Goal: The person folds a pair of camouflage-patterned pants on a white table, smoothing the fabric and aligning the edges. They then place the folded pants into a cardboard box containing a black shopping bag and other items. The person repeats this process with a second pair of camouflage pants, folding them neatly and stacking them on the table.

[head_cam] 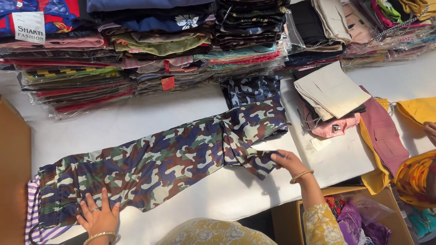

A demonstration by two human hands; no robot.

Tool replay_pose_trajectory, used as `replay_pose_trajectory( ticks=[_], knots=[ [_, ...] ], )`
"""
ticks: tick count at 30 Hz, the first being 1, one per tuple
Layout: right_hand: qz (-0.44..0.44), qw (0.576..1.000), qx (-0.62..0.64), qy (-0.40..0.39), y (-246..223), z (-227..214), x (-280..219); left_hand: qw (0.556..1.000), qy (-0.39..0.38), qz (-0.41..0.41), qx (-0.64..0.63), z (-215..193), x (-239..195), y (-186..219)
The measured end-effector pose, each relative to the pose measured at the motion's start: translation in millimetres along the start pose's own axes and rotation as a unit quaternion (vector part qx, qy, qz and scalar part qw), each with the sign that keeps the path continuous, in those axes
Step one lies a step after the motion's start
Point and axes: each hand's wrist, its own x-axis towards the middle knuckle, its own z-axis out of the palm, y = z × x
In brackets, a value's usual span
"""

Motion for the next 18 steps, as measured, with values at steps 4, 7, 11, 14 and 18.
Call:
replay_pose_trajectory(
  ticks=[4,7,11,14,18],
  knots=[
    [-0.034,0.979,0.184,0.077,-55,-56,57,1.000,-0.012,-0.012,0.022,7,3,-3],
    [0.030,0.947,0.264,0.178,-52,-93,104,0.999,-0.017,-0.018,0.023,10,7,-5],
    [0.077,0.934,0.003,0.349,-27,-112,142,0.999,-0.006,-0.030,0.043,15,7,-3],
    [-0.023,0.899,-0.202,0.387,-35,-98,157,0.997,-0.016,-0.042,0.067,20,8,-5],
    [-0.042,0.892,-0.278,0.354,-23,-98,191,0.993,-0.071,-0.062,0.070,16,14,-4]
  ],
)
